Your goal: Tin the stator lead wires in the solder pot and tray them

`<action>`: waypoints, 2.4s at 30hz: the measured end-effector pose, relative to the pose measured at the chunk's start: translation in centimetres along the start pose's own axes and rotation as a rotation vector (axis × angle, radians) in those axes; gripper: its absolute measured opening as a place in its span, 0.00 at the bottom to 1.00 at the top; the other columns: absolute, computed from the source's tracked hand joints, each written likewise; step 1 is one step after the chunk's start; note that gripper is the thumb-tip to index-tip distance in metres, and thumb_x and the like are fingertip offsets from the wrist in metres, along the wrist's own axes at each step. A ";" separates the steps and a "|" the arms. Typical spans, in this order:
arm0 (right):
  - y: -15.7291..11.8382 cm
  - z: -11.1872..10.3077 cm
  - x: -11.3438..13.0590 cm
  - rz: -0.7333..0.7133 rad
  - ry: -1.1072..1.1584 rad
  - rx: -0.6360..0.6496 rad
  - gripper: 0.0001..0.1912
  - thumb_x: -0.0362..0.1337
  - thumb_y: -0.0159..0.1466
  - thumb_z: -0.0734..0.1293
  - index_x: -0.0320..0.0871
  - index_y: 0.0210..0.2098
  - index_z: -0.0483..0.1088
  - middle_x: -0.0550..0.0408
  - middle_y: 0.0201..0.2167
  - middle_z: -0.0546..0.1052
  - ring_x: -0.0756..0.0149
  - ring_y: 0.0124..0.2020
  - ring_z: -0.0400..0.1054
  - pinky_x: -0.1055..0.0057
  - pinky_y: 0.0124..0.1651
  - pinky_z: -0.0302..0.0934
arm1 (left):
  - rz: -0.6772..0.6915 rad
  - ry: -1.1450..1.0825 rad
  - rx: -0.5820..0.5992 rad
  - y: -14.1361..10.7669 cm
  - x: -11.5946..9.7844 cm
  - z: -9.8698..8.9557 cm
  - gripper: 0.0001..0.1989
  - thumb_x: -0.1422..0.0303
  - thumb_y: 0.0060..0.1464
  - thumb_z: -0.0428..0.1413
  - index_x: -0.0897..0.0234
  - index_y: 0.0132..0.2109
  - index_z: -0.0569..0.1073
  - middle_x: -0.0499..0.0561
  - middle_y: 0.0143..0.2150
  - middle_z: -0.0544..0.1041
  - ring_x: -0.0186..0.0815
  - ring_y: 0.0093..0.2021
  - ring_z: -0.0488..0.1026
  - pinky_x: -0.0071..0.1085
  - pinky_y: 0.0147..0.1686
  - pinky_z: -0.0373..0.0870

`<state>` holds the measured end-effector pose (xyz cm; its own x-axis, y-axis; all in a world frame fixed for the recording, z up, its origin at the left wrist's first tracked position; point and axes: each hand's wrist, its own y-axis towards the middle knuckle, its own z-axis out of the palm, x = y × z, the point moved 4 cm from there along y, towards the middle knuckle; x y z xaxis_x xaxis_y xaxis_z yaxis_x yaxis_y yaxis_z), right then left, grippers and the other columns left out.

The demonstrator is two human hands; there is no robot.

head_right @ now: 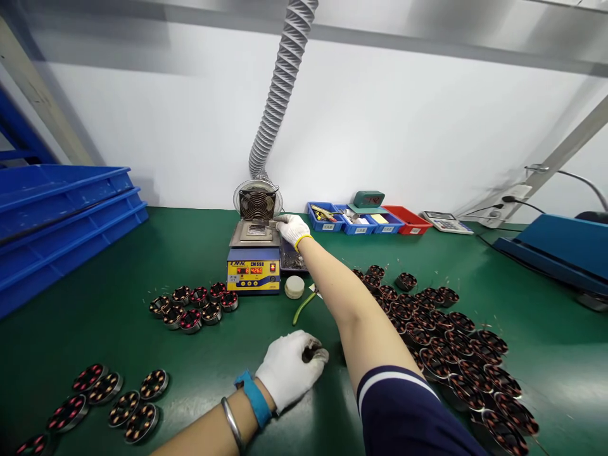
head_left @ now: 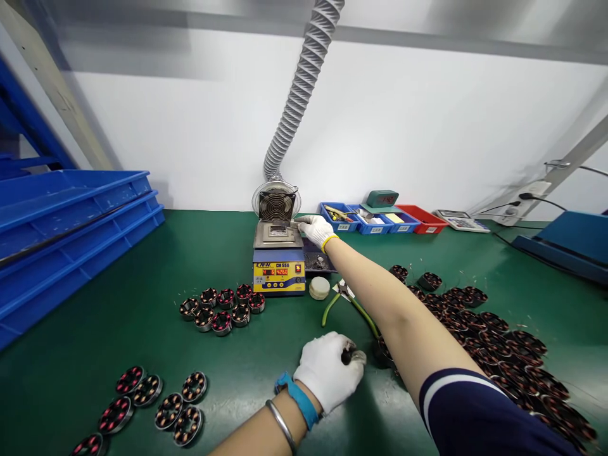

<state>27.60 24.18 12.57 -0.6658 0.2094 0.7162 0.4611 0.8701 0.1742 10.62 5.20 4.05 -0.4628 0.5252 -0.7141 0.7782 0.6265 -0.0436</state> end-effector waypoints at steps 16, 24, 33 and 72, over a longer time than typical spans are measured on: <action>-0.8 0.0 0.1 -0.009 0.002 0.014 0.18 0.34 0.61 0.64 0.47 0.50 0.74 0.59 0.42 0.78 0.69 0.44 0.71 0.76 0.50 0.61 | 0.001 -0.017 -0.006 0.1 0.1 0.0 0.15 0.58 0.52 0.50 0.59 0.38 0.77 0.49 0.39 0.79 0.42 0.42 0.75 0.34 0.42 0.70; -1.2 0.5 0.5 -0.025 -0.020 0.037 0.18 0.35 0.60 0.65 0.48 0.50 0.74 0.59 0.39 0.78 0.68 0.41 0.71 0.74 0.50 0.62 | -0.004 -0.022 -0.002 0.1 0.0 -0.2 0.15 0.59 0.53 0.50 0.59 0.39 0.77 0.49 0.40 0.79 0.42 0.43 0.75 0.34 0.43 0.70; -1.4 0.1 -0.7 -0.063 0.006 0.047 0.17 0.36 0.61 0.65 0.48 0.49 0.75 0.60 0.41 0.78 0.68 0.43 0.71 0.75 0.50 0.63 | -0.005 -0.030 0.007 0.1 0.1 -0.2 0.15 0.58 0.53 0.50 0.59 0.40 0.78 0.50 0.41 0.79 0.42 0.43 0.75 0.34 0.44 0.69; -2.6 1.7 12.2 -0.182 -0.475 0.017 0.15 0.39 0.61 0.63 0.39 0.43 0.75 0.42 0.41 0.76 0.49 0.45 0.71 0.61 0.44 0.66 | 0.004 0.009 0.042 0.3 -0.1 -0.3 0.15 0.60 0.54 0.50 0.60 0.42 0.77 0.50 0.43 0.79 0.43 0.45 0.75 0.35 0.46 0.70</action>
<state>17.23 25.22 19.68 -0.9297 0.2299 0.2878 0.3056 0.9176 0.2542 10.75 5.46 4.36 -0.4632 0.5332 -0.7079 0.7974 0.5994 -0.0703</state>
